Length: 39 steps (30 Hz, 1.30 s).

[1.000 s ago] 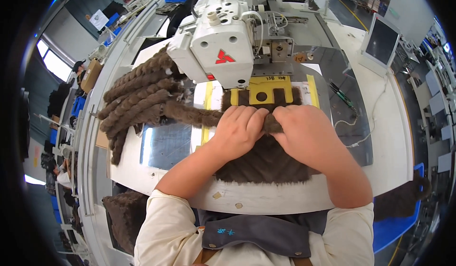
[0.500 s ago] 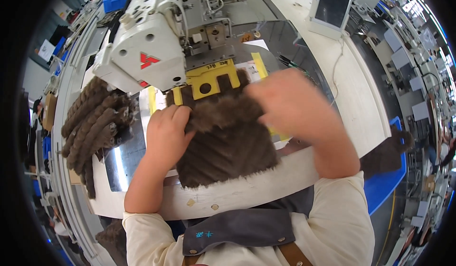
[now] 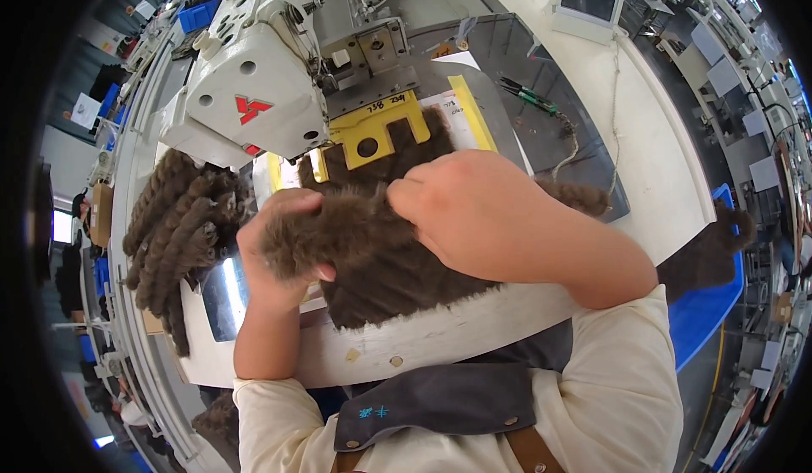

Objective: Sewing pieces of textured brown fabric together using an industrial sewing machine.

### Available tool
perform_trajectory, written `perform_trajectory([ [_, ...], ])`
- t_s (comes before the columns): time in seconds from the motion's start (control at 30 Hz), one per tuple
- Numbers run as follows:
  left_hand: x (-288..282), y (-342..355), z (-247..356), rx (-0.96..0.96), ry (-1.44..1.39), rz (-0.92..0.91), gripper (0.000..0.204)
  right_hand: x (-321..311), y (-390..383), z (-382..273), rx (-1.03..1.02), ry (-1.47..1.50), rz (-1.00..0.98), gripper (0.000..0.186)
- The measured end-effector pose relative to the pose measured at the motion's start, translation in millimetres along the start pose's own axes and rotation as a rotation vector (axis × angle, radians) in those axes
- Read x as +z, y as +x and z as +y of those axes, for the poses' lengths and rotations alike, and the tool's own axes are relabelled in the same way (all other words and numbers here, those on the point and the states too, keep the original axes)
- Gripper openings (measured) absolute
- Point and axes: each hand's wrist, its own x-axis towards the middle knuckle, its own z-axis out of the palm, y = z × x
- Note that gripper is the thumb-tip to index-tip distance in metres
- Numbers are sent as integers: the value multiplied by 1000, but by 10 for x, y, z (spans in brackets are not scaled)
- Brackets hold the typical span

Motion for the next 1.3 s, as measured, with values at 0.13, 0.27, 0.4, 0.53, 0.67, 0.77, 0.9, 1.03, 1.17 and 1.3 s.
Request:
perform_trajectory([
  [0.13, 14, -42, 13, 135, 2, -88, 52, 45, 2, -35, 23, 40, -140, 10],
  [0.27, 58, -78, 72, 175, 54, -67, 35, 131, 45, -13, 8, 79, -212, 8],
  [0.4, 194, -140, 99, -10, 139, 9, 38, 300, 89, 28, 19, 82, -252, 9],
  [0.53, 250, -138, 14, 137, 261, 29, 31, 328, 159, 31, -60, 106, -2, 17],
  [0.67, 268, -145, -69, 280, 450, -1, 35, 102, 106, -74, 3, 426, 63, 27],
  [0.77, 337, -172, -101, 324, 540, -17, 40, 54, 53, -194, 176, 453, 37, 26],
  [0.9, 353, -165, -110, 371, 625, -92, 41, 208, 88, -215, 71, 366, 23, 22],
  [1.03, 386, -147, -108, 412, 733, -111, 43, 251, 55, -193, 81, 271, 36, 21],
  [1.17, 407, -135, -119, 471, 803, -113, 39, 318, 37, -236, 87, 115, 35, 20],
  [1.3, 438, -138, -157, 520, 840, -112, 35, 381, 16, -246, 51, -17, 57, 19],
])
